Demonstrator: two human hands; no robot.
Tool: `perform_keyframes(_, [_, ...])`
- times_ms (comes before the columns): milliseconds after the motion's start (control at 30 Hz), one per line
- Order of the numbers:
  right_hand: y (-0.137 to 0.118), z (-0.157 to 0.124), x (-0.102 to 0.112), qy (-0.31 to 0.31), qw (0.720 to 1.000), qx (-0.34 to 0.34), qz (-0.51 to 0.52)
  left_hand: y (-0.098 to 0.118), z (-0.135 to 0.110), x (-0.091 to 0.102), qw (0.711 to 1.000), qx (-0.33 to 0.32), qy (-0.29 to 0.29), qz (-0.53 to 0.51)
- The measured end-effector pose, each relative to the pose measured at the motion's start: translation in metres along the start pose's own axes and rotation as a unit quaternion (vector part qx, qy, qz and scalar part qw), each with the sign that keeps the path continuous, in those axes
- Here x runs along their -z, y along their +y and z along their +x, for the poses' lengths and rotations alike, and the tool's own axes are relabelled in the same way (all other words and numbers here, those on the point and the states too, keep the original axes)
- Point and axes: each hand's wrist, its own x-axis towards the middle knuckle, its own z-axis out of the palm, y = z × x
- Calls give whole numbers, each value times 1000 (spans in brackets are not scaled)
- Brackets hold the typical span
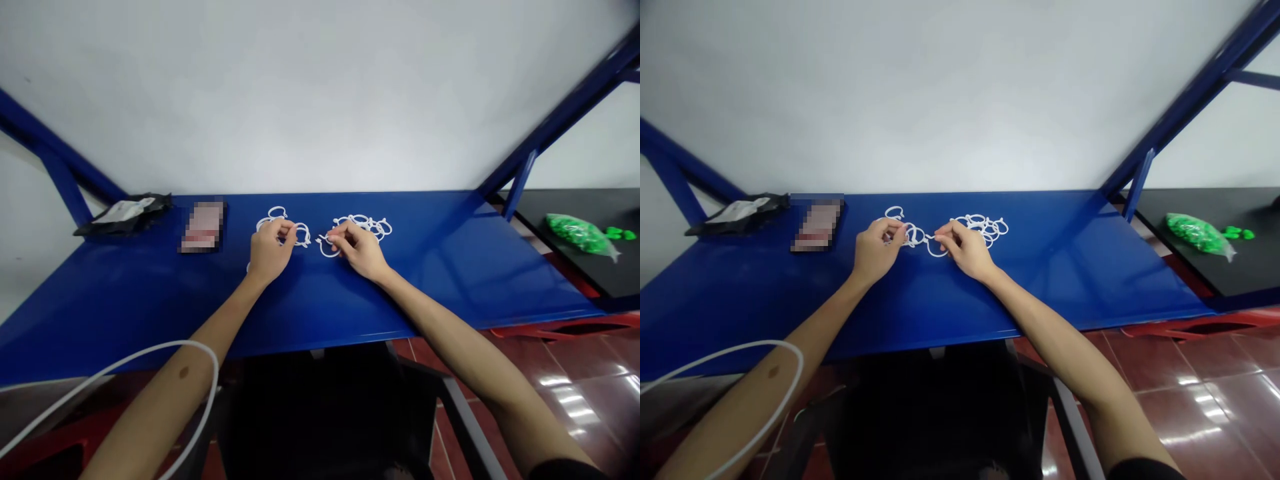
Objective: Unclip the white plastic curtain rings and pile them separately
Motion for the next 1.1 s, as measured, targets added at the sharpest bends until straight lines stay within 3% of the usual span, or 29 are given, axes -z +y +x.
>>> perform_keyframes(167, [-1, 0, 0, 13, 1000, -10, -22, -4, -1, 1, 986, -101, -33, 129])
perform_keyframes(300, [-5, -2, -1, 4, 999, -11, -33, 9, -2, 5, 990, -120, -72, 15])
perform_keyframes(433, [-9, -5, -6, -19, 1000, -1, -2, 15, -3, 5, 987, -76, -108, -92])
perform_keyframes(567, [-12, -9, -10, -40, 999, -6, 16, 13, -4, 3, 989, -56, -88, -101])
perform_keyframes(833, [-16, -11, -6, -85, 995, 36, -36, 20, -6, 4, 988, -117, -76, -66])
perform_keyframes(933, [-14, -4, -1, -56, 989, 74, -111, 15, -1, 6, 987, -136, -89, -14])
perform_keyframes(1100, [6, 11, 19, 73, 959, 107, -254, 3, 4, 15, 968, -171, -161, 86])
